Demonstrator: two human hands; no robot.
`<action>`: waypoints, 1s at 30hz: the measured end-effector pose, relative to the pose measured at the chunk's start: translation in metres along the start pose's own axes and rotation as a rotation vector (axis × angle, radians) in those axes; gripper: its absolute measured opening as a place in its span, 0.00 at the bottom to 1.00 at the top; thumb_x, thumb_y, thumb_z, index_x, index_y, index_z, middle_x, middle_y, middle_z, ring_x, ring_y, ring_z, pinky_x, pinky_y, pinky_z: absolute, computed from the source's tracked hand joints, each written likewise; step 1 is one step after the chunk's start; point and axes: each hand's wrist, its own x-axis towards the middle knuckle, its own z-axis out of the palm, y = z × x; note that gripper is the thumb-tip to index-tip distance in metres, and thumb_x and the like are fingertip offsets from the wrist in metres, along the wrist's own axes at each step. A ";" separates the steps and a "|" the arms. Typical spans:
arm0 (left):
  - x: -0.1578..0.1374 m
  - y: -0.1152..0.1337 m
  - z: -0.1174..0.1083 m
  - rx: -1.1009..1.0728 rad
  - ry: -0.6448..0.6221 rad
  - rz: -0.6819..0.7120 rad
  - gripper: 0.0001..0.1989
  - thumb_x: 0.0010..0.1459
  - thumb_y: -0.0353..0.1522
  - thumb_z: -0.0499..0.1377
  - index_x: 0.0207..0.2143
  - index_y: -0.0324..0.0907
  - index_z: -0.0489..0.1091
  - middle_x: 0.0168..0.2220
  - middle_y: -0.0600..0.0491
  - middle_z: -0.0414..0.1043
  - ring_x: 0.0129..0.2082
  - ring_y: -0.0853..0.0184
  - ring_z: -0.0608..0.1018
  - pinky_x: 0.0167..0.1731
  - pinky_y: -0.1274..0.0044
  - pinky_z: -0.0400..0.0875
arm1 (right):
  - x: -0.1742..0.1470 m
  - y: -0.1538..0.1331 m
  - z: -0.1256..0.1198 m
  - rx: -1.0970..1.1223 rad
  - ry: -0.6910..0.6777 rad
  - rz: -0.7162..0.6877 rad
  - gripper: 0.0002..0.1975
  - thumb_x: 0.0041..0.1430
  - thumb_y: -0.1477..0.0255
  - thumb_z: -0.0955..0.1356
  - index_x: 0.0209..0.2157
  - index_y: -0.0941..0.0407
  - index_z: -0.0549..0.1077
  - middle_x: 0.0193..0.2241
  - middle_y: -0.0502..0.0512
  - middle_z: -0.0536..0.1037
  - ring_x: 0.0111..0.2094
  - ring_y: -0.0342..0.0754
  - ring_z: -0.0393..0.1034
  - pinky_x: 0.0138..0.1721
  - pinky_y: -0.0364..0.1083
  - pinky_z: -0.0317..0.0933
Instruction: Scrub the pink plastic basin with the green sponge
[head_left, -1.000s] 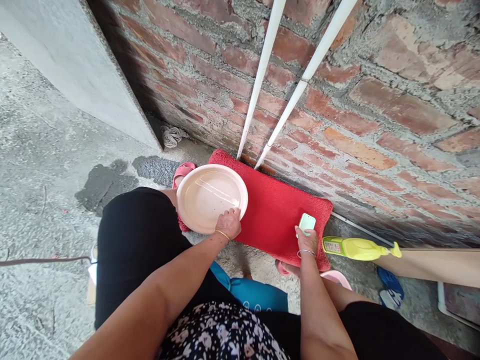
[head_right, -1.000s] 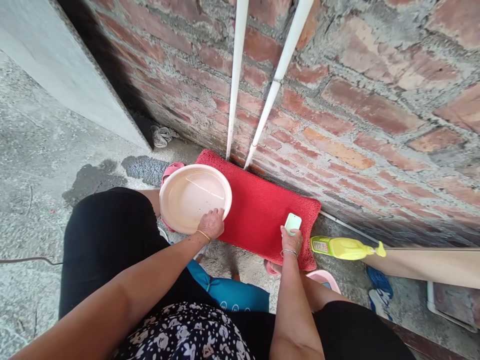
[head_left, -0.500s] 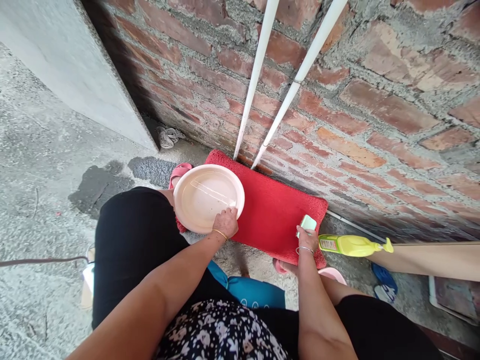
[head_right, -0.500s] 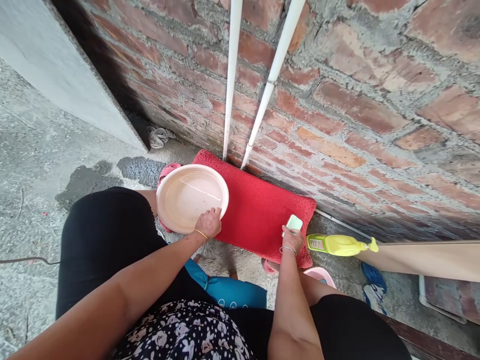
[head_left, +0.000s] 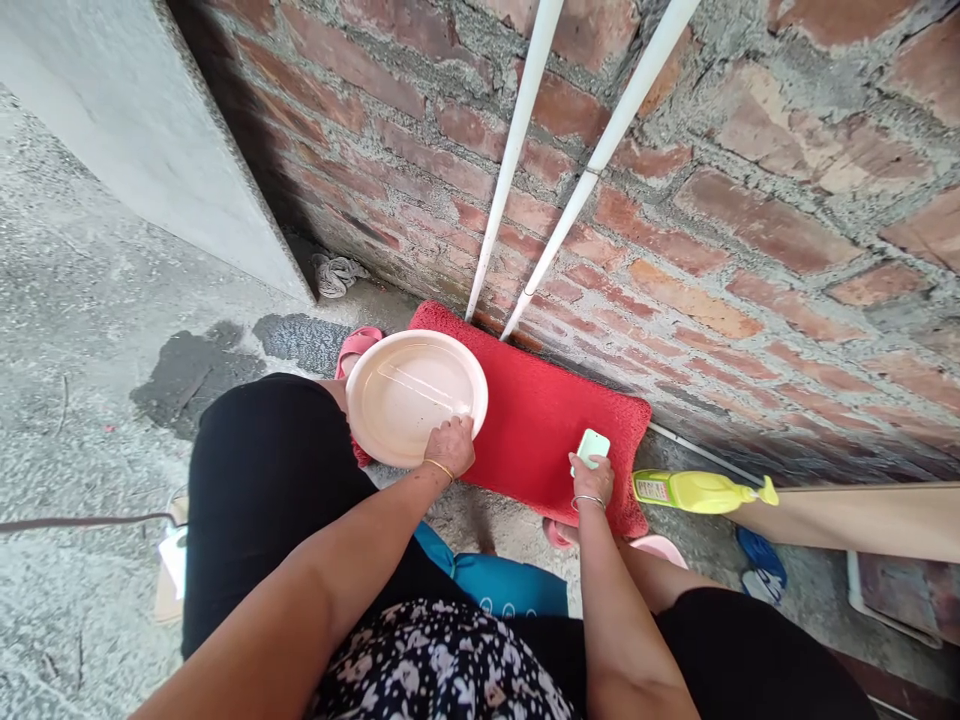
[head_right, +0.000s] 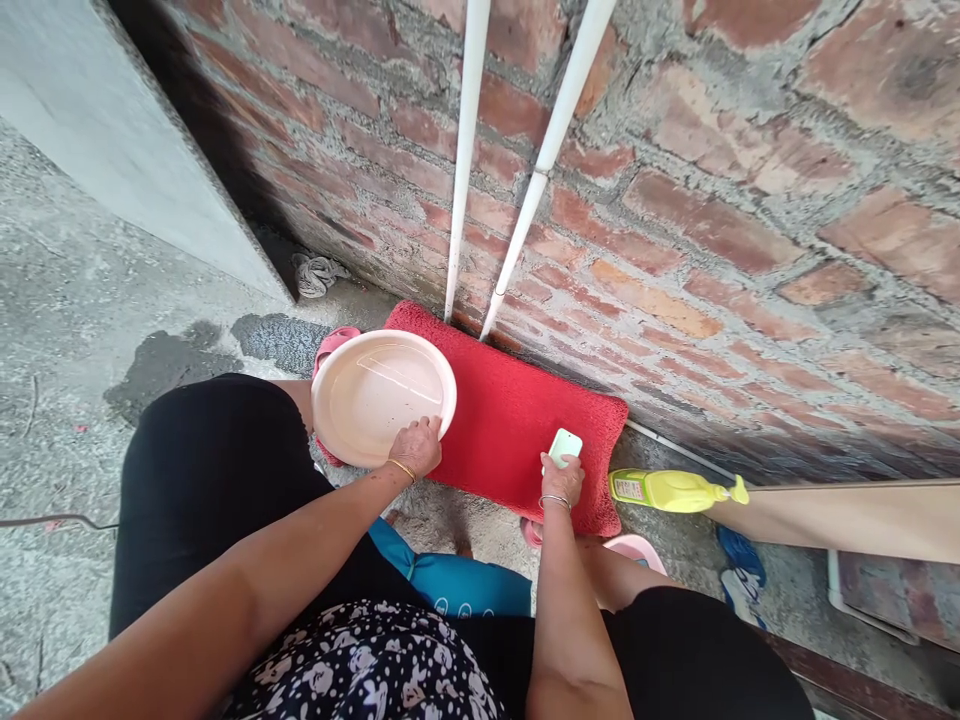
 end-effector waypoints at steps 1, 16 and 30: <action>0.000 0.000 0.000 0.000 0.000 -0.004 0.15 0.55 0.30 0.48 0.47 0.41 0.58 0.42 0.44 0.63 0.43 0.60 0.69 0.40 0.68 0.63 | 0.001 -0.001 0.000 -0.008 -0.017 0.008 0.28 0.40 0.54 0.70 0.41 0.56 0.69 0.39 0.60 0.72 0.38 0.54 0.68 0.37 0.47 0.59; -0.004 0.002 -0.009 0.042 -0.027 -0.014 0.15 0.56 0.30 0.46 0.47 0.41 0.58 0.43 0.43 0.64 0.43 0.60 0.69 0.41 0.68 0.64 | -0.001 -0.012 -0.003 -0.084 -0.074 -0.027 0.23 0.42 0.58 0.70 0.39 0.56 0.71 0.36 0.58 0.69 0.36 0.53 0.66 0.35 0.47 0.58; 0.000 0.002 -0.007 0.041 -0.020 -0.010 0.16 0.55 0.31 0.48 0.47 0.41 0.59 0.43 0.43 0.64 0.44 0.58 0.69 0.40 0.67 0.65 | -0.074 -0.049 0.033 0.089 -0.119 -0.363 0.28 0.45 0.59 0.68 0.48 0.53 0.64 0.40 0.55 0.67 0.40 0.50 0.64 0.39 0.45 0.57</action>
